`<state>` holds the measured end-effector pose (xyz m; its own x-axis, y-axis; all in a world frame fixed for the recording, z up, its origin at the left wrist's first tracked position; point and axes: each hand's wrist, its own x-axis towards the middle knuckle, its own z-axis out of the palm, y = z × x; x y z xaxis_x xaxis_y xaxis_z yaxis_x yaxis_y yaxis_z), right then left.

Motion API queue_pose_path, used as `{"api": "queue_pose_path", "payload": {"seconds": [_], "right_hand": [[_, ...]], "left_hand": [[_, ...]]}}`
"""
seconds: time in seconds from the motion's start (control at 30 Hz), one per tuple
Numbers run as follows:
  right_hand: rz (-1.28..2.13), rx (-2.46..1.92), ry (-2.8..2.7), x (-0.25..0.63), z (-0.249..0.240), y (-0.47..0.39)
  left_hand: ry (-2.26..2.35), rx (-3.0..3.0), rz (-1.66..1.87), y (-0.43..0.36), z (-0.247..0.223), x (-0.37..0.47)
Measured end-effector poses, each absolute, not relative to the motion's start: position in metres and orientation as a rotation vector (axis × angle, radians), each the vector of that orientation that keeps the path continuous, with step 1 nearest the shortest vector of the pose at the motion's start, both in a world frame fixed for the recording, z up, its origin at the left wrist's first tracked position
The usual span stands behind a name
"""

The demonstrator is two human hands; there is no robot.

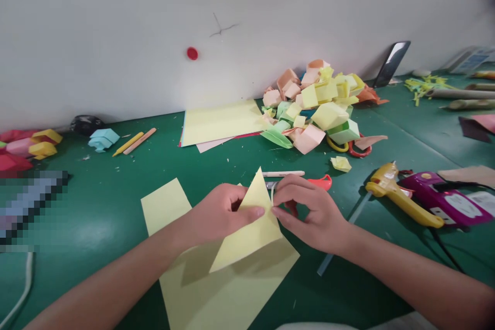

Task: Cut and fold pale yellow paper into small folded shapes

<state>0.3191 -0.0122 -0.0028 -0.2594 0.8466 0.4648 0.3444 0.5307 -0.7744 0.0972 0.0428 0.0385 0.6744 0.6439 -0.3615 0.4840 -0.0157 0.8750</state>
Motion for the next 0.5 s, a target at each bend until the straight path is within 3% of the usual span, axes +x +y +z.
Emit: {"api": "queue_pose_path", "payload": {"seconds": [0.5], "right_hand": [[0.929,-1.103,-1.805,0.3218,-0.0014,-0.0097]], "left_hand": [[0.982,1.624,0.150,0.0363,0.0402,0.0994]]}}
